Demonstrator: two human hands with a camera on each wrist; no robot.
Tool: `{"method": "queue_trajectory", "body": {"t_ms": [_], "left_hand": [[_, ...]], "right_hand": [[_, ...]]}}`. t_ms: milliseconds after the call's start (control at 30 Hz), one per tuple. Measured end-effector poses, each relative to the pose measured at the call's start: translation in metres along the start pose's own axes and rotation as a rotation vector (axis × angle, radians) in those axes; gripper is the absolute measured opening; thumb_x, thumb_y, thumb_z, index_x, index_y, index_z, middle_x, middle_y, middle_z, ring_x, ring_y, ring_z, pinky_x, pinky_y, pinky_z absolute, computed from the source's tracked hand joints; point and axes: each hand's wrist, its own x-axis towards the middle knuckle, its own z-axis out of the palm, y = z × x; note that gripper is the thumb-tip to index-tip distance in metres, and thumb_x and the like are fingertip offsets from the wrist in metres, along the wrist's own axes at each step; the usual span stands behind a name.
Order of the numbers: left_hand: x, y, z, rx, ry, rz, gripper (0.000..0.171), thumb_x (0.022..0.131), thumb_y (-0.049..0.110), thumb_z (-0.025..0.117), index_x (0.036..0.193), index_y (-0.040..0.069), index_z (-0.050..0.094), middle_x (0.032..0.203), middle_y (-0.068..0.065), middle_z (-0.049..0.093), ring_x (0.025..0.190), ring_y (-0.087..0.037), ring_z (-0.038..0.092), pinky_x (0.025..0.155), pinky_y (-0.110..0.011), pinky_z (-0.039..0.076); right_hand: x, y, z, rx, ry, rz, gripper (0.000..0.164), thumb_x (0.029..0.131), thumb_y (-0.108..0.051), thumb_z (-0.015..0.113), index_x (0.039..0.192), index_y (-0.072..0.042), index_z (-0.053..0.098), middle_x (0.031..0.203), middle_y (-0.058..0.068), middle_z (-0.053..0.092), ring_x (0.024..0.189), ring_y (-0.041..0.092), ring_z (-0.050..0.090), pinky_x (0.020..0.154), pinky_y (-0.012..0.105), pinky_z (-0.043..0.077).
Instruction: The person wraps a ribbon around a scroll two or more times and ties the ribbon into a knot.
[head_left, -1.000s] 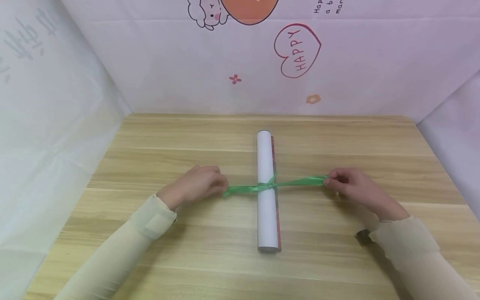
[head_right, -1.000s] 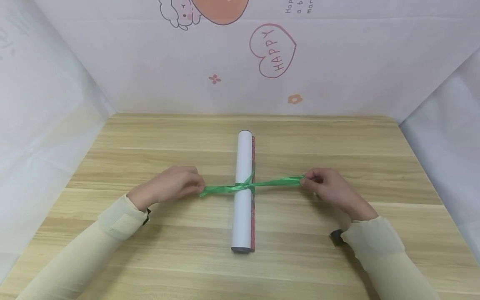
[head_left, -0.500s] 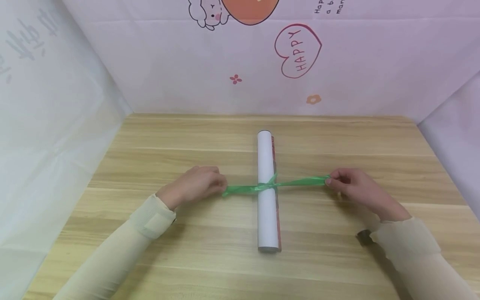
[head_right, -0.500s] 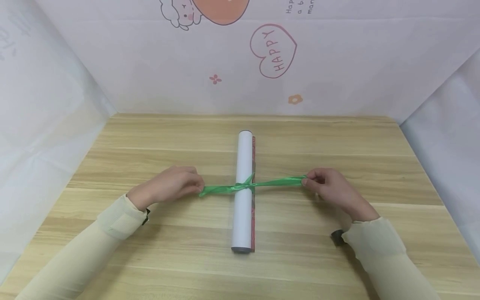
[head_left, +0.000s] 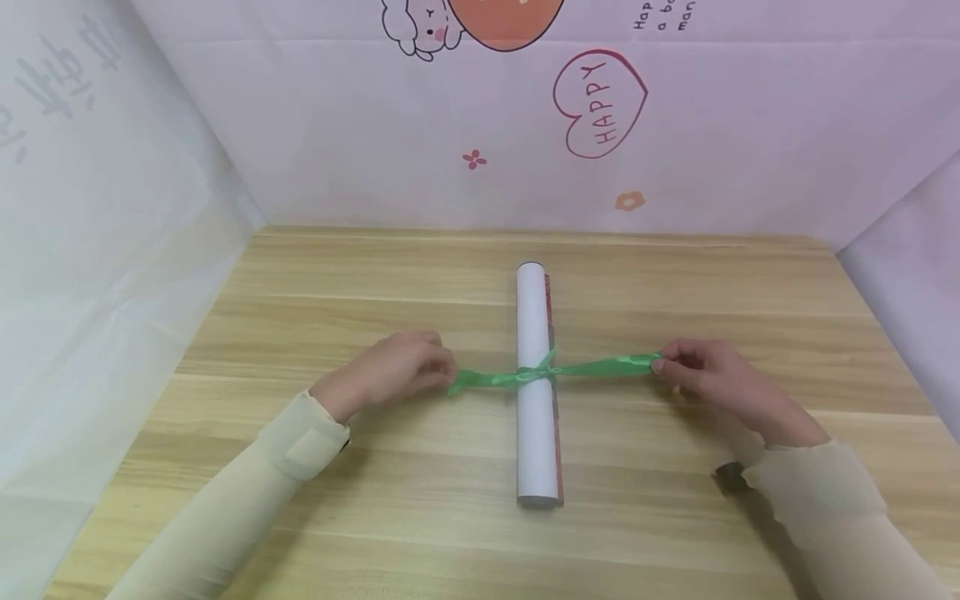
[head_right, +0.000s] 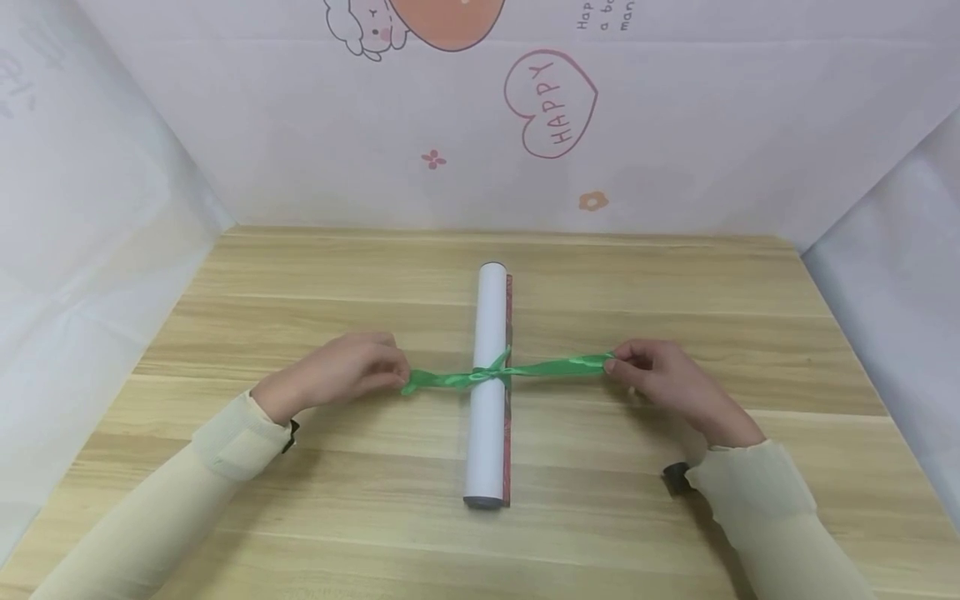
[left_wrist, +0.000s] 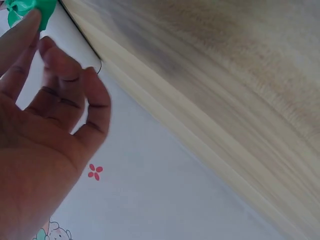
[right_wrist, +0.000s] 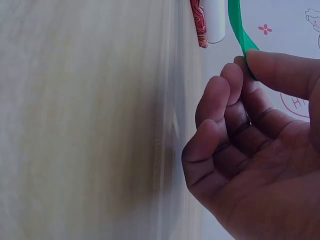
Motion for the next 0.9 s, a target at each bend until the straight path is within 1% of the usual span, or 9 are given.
{"method": "queue_trajectory", "body": {"t_ms": [167,367,433,533,600,667,733,833,900], "left_hand": [[0.0021,0.0011,0.0022,-0.041,0.012,-0.008,0.006,0.102,0.021,0.072,0.105,0.022,0.077,0.102,0.008,0.068,0.092,-0.008,0.06,0.087,-0.031,0.055],[0.0022,0.0021,0.0027,-0.036,0.017,0.0,0.009,0.101,0.017,0.072,0.106,0.021,0.077,0.103,0.007,0.069,0.093,-0.009,0.061,0.088,-0.032,0.056],[0.0017,0.002,0.0027,-0.037,0.015,0.005,0.01,0.101,0.014,0.071,0.106,0.02,0.077,0.101,0.007,0.07,0.092,-0.009,0.061,0.088,-0.032,0.056],[0.001,0.0019,0.0029,-0.039,0.019,0.012,0.01,0.1,0.012,0.07,0.106,0.018,0.077,0.1,0.006,0.07,0.091,-0.009,0.061,0.088,-0.033,0.056],[0.0006,0.0011,0.0033,-0.042,0.021,0.009,0.01,0.1,0.011,0.071,0.105,0.017,0.077,0.1,0.005,0.07,0.091,-0.009,0.061,0.088,-0.032,0.056],[0.0001,0.0007,0.0032,-0.037,0.028,0.006,0.01,0.1,0.012,0.071,0.106,0.017,0.077,0.1,0.005,0.07,0.091,-0.009,0.061,0.087,-0.032,0.056],[-0.0004,-0.0001,0.0032,-0.033,0.034,-0.002,0.01,0.1,0.013,0.071,0.107,0.018,0.077,0.101,0.005,0.07,0.091,-0.009,0.061,0.087,-0.033,0.056],[-0.001,0.0004,0.0027,-0.021,0.061,-0.019,0.011,0.101,0.017,0.07,0.109,0.017,0.077,0.104,0.004,0.071,0.093,-0.01,0.063,0.087,-0.033,0.057],[-0.0004,0.0003,0.0031,0.004,0.108,-0.011,0.012,0.102,0.02,0.071,0.111,0.016,0.077,0.107,0.003,0.071,0.096,-0.013,0.065,0.088,-0.034,0.058]], "right_hand": [[-0.001,-0.0032,0.0004,-0.001,-0.014,-0.008,0.033,0.109,-0.035,0.059,0.12,-0.006,0.067,0.101,0.003,0.066,0.088,0.013,0.058,0.071,0.026,0.052],[-0.001,-0.0023,-0.0001,0.004,-0.021,-0.016,0.033,0.109,-0.034,0.058,0.124,-0.005,0.066,0.103,0.004,0.065,0.089,0.012,0.058,0.072,0.027,0.054],[-0.0005,-0.0019,-0.0002,0.007,-0.021,-0.016,0.035,0.11,-0.034,0.058,0.128,-0.005,0.065,0.106,0.006,0.067,0.09,0.012,0.059,0.073,0.027,0.055],[0.0001,-0.0015,-0.0005,0.008,-0.023,-0.012,0.044,0.11,-0.036,0.057,0.14,-0.004,0.06,0.119,0.012,0.07,0.097,0.009,0.062,0.076,0.027,0.057],[0.0004,-0.0013,-0.0005,0.008,-0.024,-0.01,0.05,0.11,-0.038,0.057,0.147,-0.005,0.056,0.13,0.016,0.069,0.102,0.007,0.064,0.078,0.026,0.059],[0.0004,-0.0008,-0.0006,0.008,-0.024,-0.01,0.053,0.11,-0.039,0.057,0.15,-0.005,0.053,0.138,0.018,0.067,0.106,0.005,0.064,0.08,0.026,0.059],[0.0006,-0.0002,-0.0007,0.008,-0.024,-0.013,0.054,0.11,-0.039,0.057,0.151,-0.004,0.053,0.141,0.02,0.065,0.108,0.003,0.064,0.081,0.026,0.06],[0.0009,0.0002,-0.0007,0.006,-0.017,-0.023,0.054,0.11,-0.038,0.057,0.151,-0.003,0.052,0.139,0.02,0.066,0.107,0.005,0.064,0.08,0.026,0.059],[0.0012,0.0,-0.0005,-0.003,-0.006,-0.03,0.054,0.11,-0.037,0.057,0.151,-0.003,0.051,0.138,0.02,0.066,0.11,0.012,0.066,0.08,0.025,0.059]]}}
